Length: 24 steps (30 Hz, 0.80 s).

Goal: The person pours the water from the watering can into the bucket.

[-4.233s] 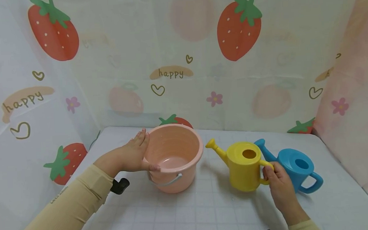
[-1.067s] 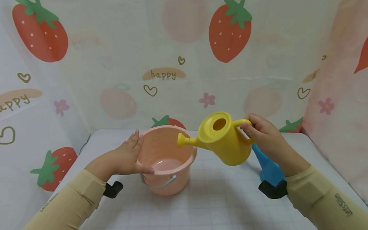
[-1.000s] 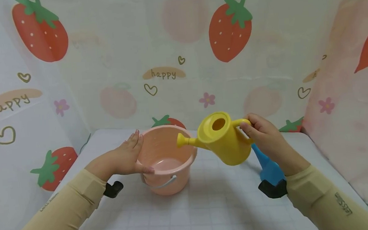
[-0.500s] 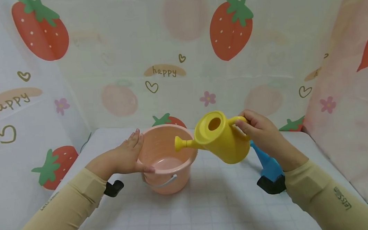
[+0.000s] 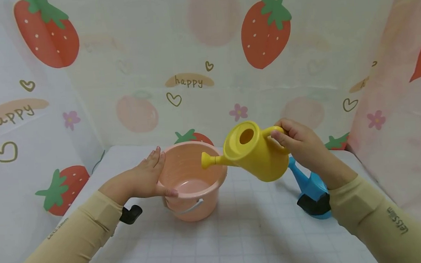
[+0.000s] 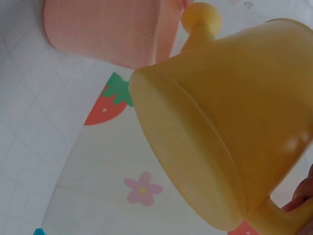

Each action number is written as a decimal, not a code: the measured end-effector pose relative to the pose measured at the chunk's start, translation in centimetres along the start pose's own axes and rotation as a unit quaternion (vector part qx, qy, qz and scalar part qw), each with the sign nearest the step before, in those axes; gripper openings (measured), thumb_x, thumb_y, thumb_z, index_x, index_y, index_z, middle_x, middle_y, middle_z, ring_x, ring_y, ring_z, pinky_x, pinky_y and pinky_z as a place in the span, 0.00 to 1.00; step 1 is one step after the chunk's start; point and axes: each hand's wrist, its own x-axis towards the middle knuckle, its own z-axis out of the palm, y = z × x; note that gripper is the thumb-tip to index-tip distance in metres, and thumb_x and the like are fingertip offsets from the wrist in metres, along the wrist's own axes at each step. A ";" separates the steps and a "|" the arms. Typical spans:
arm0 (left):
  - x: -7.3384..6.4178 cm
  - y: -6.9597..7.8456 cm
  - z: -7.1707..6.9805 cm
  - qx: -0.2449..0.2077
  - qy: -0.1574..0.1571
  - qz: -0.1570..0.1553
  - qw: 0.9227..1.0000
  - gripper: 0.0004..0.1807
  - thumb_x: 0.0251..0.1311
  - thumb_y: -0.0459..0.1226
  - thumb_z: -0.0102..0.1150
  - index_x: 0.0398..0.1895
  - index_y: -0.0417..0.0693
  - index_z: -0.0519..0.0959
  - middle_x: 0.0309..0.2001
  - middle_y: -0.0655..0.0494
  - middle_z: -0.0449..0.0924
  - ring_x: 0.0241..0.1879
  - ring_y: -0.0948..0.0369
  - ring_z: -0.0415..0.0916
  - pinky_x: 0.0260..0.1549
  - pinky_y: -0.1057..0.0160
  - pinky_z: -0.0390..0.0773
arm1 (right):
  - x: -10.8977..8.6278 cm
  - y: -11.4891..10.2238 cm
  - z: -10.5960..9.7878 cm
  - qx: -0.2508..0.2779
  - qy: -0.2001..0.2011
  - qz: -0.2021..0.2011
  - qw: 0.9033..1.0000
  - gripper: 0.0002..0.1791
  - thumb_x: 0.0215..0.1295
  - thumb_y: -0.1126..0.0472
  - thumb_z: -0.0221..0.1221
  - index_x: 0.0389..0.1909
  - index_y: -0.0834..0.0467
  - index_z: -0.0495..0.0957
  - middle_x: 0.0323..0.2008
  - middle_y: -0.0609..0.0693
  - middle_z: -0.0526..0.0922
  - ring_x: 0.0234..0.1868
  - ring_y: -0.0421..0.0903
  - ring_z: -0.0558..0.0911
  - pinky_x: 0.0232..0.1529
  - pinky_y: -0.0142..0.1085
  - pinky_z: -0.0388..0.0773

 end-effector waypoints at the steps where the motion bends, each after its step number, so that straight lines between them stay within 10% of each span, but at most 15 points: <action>1: 0.0 0.0 0.0 0.000 0.002 0.001 1.000 0.73 0.34 0.77 0.46 0.68 0.28 0.38 0.69 0.33 0.27 0.69 0.41 0.29 0.63 0.42 0.44 | 0.0 -0.1 -0.1 0.000 -0.002 -0.001 1.000 0.18 0.68 0.47 0.47 0.39 0.60 0.71 0.31 0.55 0.70 0.37 0.49 0.68 0.34 0.37 0.69; 24: -0.3 0.2 -0.2 0.001 0.003 -0.002 1.000 0.72 0.35 0.77 0.46 0.69 0.29 0.38 0.70 0.34 0.27 0.69 0.42 0.30 0.63 0.43 0.45 | 0.2 -0.3 -0.2 0.002 -0.013 -0.010 1.000 0.17 0.68 0.49 0.47 0.40 0.61 0.71 0.34 0.55 0.71 0.40 0.49 0.68 0.37 0.38 0.71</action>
